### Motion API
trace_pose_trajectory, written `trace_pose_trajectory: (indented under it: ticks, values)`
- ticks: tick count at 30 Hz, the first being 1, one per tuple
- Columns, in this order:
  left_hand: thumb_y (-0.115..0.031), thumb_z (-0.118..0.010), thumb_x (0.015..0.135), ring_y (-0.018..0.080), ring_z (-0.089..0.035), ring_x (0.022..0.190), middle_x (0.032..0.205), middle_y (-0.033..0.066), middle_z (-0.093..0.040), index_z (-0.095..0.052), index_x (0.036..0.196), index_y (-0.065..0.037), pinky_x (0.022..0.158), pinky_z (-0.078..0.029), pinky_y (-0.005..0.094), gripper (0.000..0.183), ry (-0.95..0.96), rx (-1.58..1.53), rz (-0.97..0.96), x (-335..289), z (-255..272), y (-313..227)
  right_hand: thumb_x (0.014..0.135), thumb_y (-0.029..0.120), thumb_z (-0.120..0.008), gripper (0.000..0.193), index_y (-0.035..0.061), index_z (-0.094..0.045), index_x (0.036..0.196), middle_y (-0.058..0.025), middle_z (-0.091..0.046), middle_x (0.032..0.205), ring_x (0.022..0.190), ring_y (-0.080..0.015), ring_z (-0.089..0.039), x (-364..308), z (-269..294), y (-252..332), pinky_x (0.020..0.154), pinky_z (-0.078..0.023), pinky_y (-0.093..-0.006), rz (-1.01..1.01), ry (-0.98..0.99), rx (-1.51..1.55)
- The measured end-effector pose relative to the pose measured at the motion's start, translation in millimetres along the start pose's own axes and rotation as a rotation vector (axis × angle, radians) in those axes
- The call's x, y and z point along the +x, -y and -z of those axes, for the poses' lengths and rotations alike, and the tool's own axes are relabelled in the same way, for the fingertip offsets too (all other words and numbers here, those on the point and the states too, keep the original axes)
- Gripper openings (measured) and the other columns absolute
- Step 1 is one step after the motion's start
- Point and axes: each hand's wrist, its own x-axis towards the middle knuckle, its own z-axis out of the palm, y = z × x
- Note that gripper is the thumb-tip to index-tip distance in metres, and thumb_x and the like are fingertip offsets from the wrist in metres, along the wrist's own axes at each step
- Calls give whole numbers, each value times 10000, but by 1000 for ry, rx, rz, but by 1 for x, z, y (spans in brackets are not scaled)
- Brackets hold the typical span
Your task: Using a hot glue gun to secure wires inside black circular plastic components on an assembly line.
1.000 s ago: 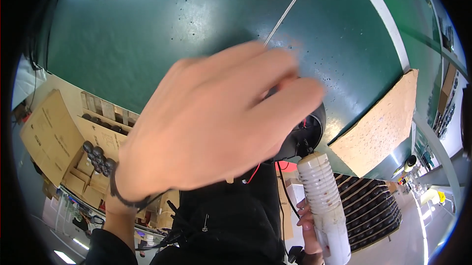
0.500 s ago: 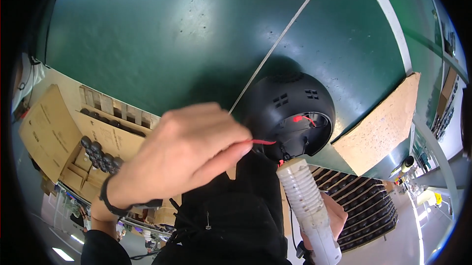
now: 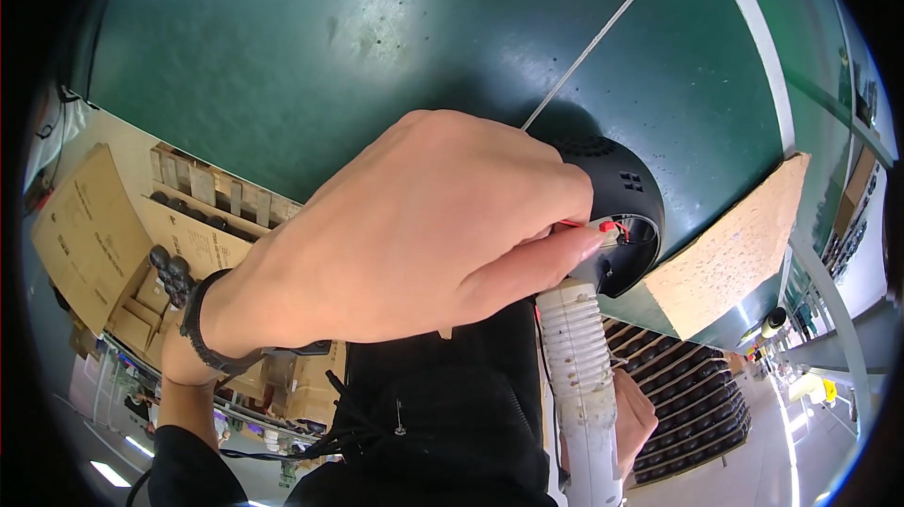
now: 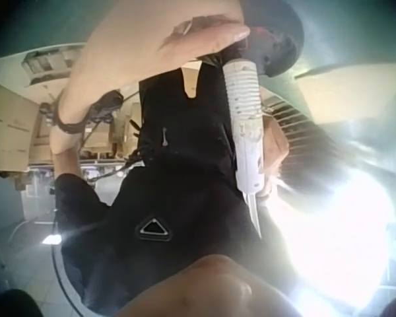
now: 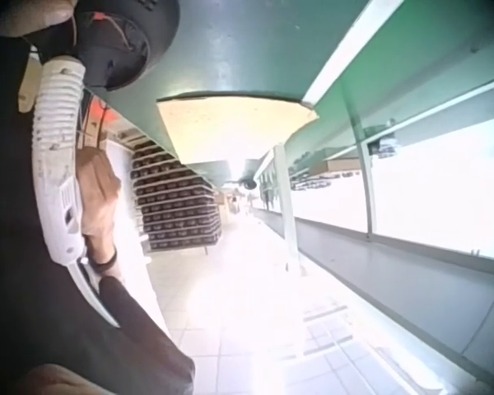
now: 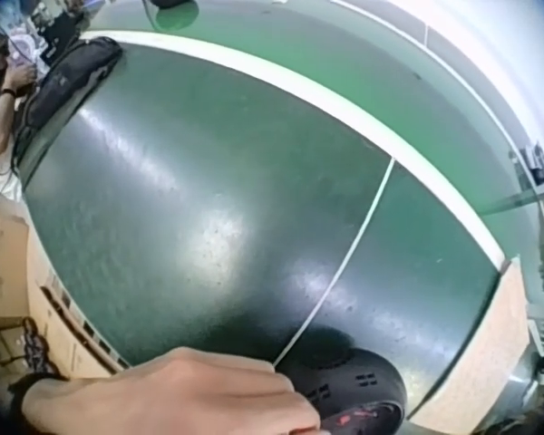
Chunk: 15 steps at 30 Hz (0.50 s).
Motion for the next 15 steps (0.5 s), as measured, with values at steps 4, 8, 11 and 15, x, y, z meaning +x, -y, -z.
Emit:
trace_pose_trajectory:
  ticks: [4, 8, 11, 15]
  values:
    - [-51, -737, 825, 171, -584, 586, 706, 49, -649, -710, 835, -39, 501, -423, 287, 31, -29, -40, 33, -5, 3, -1, 702, 117, -759, 230, -45, -679, 845, -156, -682, 797, 695, -300, -677, 0, 2, 4, 628, -536, -351, -35, 22, -15]
    - [10, -740, 792, 133, -596, 604, 752, 42, -679, -732, 850, -36, 482, -416, 243, 74, -101, -91, 67, -6, 10, -1, 704, 118, -759, 228, -43, -680, 845, -155, -682, 796, 695, -296, -678, 0, 4, 3, 628, -535, -349, -76, 39, -35]
    - [17, -767, 768, 145, -614, 622, 766, 55, -687, -746, 860, -38, 508, -439, 253, 110, -3, -119, 97, -11, 22, -3, 705, 119, -759, 227, -41, -681, 845, -154, -682, 796, 695, -293, -678, -1, 6, 4, 628, -535, -347, -109, 50, -48]
    - [17, -788, 754, 160, -636, 642, 788, 66, -690, -757, 879, -41, 539, -461, 265, 142, 116, -226, 122, -26, 29, 0, 708, 120, -759, 225, -39, -682, 846, -153, -681, 795, 695, -289, -678, -4, 9, 6, 628, -535, -344, -144, 68, -61]
